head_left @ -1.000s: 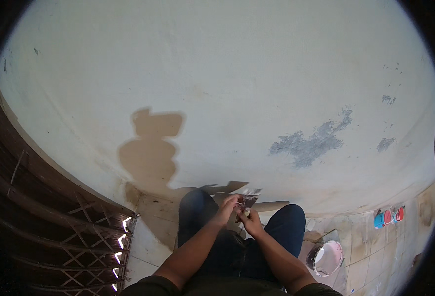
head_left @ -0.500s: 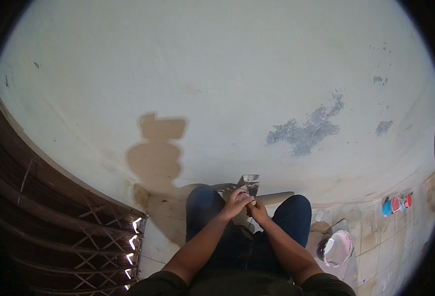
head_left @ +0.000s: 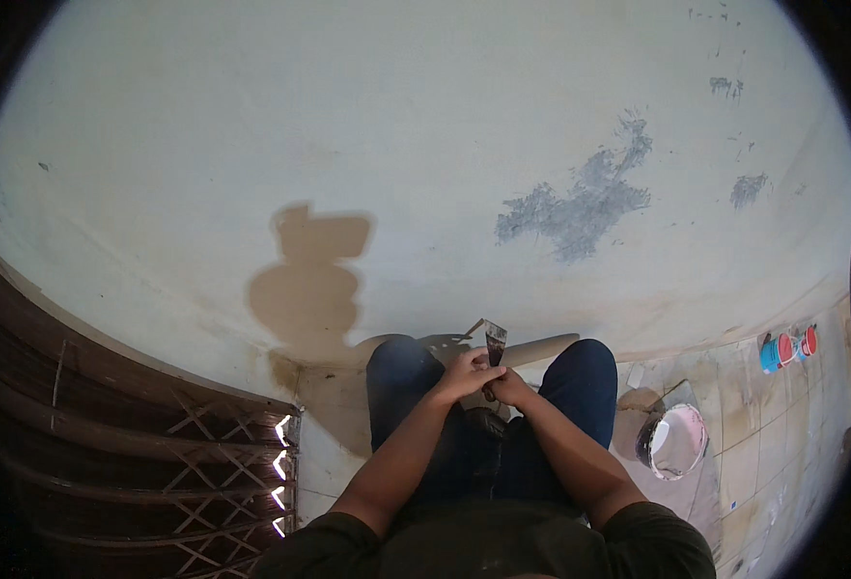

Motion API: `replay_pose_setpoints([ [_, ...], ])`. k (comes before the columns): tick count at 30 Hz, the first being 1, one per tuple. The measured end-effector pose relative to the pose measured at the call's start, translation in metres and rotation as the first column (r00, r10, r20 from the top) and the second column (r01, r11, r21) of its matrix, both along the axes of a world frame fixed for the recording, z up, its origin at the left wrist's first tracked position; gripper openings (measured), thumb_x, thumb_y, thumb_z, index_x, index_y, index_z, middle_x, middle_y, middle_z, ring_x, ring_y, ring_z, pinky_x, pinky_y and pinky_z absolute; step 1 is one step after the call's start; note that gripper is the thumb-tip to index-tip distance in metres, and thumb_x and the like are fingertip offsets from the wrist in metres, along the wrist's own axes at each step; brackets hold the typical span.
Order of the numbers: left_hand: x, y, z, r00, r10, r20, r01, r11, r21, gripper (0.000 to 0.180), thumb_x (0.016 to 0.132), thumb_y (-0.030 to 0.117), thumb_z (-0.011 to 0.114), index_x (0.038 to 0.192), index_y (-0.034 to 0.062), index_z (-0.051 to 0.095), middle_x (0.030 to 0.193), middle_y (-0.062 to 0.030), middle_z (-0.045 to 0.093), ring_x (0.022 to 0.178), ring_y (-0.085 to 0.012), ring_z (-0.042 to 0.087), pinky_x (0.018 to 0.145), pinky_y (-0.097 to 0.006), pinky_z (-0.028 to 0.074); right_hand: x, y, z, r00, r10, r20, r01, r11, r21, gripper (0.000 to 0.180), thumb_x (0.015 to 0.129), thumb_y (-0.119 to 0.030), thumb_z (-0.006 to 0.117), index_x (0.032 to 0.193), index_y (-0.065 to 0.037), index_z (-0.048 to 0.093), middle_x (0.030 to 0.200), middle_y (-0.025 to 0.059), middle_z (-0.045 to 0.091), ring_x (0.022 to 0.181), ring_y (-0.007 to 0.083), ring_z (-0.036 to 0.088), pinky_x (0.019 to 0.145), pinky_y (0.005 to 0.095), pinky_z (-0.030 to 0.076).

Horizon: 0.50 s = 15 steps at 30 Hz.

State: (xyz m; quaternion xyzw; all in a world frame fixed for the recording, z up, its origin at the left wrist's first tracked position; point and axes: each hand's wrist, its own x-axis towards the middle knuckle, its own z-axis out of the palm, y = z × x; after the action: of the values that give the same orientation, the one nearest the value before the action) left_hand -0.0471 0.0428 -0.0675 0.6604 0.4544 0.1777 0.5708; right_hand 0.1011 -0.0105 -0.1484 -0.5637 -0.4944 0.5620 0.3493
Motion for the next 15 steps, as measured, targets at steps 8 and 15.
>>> replay_pose_setpoints([
  [8,0.001,-0.001,0.005,0.998,-0.004,0.069,0.000,0.999,0.051,0.069,0.078,0.045,0.078,0.121,-0.0060,0.058,0.095,-0.0107,0.064,0.083,-0.0163,0.061,0.075,-0.031,0.049,0.001,-0.004,0.027,0.999,-0.023,0.030,0.016,0.982,0.188,0.019,0.091,-0.012,0.055,0.103,0.001,0.063,0.089,0.0088,0.065,0.085,0.0161,0.059,0.073,0.0352,0.049],
  [15,-0.007,0.014,0.008,0.697,0.399,0.596,-0.322,0.916,-0.237,0.048,0.100,0.042,0.039,0.098,0.0009,0.064,0.078,-0.0046,0.059,0.063,-0.0131,0.055,0.062,-0.027,0.045,-0.002,0.006,0.120,0.800,-0.313,-0.512,0.470,0.857,0.211,0.017,0.097,-0.023,0.042,0.090,-0.007,0.046,0.064,0.0031,0.043,0.053,0.0144,0.041,0.052,0.0292,0.039],
])
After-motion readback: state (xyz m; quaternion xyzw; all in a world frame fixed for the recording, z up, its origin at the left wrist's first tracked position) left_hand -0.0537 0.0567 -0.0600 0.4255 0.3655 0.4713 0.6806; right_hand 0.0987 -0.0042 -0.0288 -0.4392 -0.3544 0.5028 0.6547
